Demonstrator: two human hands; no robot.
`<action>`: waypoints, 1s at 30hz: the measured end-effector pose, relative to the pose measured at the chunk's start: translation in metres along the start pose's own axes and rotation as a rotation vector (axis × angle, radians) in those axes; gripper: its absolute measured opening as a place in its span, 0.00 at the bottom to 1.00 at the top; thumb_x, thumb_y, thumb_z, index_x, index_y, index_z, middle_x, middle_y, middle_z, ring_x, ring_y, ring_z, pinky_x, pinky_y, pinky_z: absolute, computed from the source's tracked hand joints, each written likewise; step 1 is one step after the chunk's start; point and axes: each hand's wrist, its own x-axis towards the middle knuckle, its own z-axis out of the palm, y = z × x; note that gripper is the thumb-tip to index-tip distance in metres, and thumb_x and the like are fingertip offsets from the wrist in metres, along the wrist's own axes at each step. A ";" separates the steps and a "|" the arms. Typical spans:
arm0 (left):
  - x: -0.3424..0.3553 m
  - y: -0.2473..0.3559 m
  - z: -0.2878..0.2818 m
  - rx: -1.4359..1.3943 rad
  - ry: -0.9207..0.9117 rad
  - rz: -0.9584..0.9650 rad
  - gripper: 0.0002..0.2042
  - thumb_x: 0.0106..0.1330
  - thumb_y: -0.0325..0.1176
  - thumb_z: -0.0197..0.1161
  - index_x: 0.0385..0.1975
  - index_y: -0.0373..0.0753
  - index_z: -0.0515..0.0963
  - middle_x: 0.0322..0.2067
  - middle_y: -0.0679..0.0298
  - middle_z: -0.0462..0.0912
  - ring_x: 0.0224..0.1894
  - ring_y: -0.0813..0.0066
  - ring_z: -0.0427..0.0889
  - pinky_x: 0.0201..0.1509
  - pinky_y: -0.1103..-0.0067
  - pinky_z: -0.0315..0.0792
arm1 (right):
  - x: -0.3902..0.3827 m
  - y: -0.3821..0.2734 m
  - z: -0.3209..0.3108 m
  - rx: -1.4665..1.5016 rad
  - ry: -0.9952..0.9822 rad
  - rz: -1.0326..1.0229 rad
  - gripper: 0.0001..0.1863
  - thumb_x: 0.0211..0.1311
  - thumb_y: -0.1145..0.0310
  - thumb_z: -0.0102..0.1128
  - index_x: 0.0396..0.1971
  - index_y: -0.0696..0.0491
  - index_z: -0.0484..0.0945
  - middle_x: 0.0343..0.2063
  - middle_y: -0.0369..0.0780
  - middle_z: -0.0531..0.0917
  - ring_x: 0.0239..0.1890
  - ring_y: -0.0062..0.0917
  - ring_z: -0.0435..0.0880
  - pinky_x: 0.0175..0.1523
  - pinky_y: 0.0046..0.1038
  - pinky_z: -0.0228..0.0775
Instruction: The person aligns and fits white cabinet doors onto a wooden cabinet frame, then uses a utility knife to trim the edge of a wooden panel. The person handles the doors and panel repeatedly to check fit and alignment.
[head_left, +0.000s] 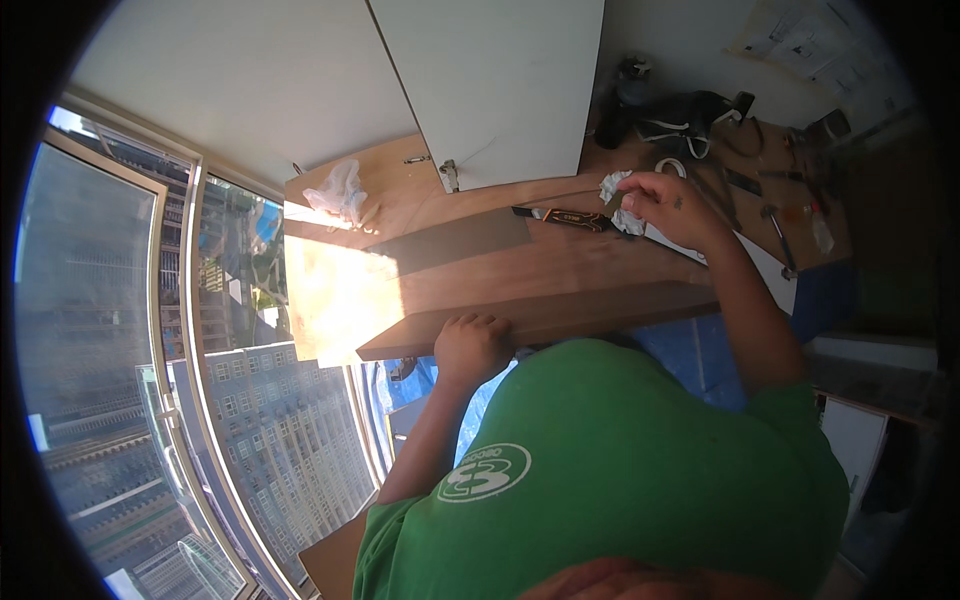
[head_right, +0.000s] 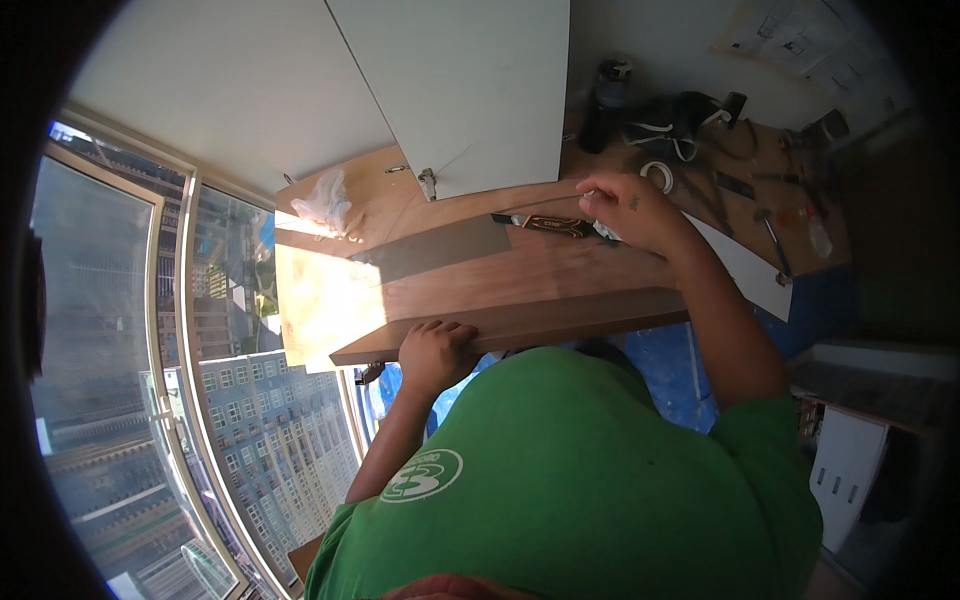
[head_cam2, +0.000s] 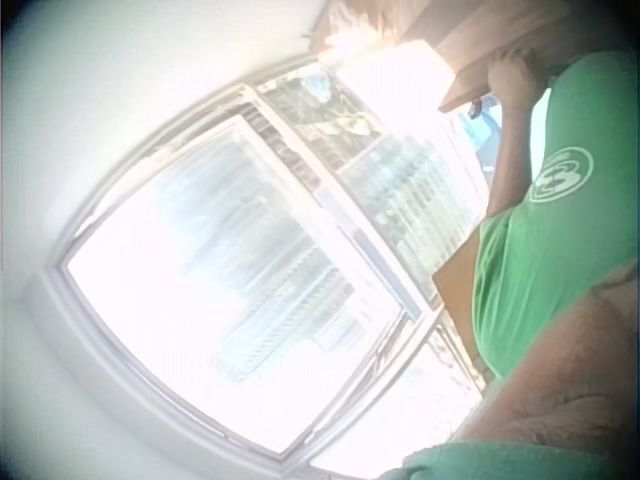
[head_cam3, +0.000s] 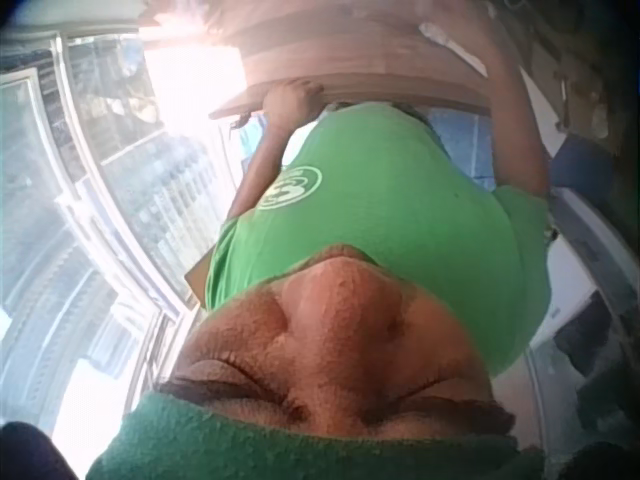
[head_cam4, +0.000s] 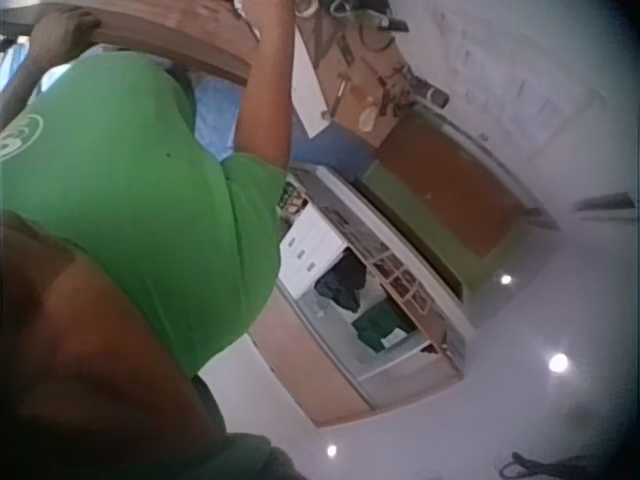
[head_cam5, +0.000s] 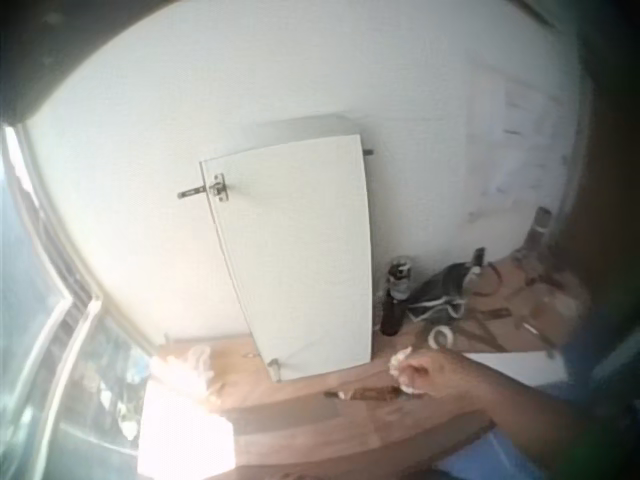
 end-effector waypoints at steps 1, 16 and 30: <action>-0.001 0.003 0.000 0.001 -0.003 -0.020 0.09 0.56 0.41 0.70 0.35 0.51 0.87 0.33 0.65 0.88 0.42 0.62 0.88 0.51 0.65 0.78 | -0.010 0.004 -0.009 -0.020 -0.008 -0.041 0.16 0.76 0.68 0.61 0.57 0.60 0.82 0.37 0.35 0.86 0.38 0.16 0.82 0.48 0.24 0.77; 0.031 0.116 0.031 0.145 0.027 -0.040 0.29 0.52 0.29 0.68 0.60 0.44 0.81 0.60 0.61 0.84 0.59 0.60 0.82 0.67 0.62 0.71 | -0.158 0.245 -0.149 -0.033 0.385 0.030 0.19 0.74 0.61 0.63 0.57 0.56 0.82 0.43 0.44 0.89 0.47 0.30 0.88 0.55 0.32 0.78; 0.108 0.186 0.032 0.155 -0.235 -0.038 0.14 0.61 0.47 0.74 0.40 0.47 0.86 0.32 0.59 0.89 0.40 0.53 0.89 0.42 0.60 0.80 | -0.206 0.438 -0.034 0.159 0.452 0.194 0.19 0.67 0.60 0.68 0.48 0.58 0.84 0.42 0.50 0.87 0.45 0.40 0.88 0.52 0.39 0.78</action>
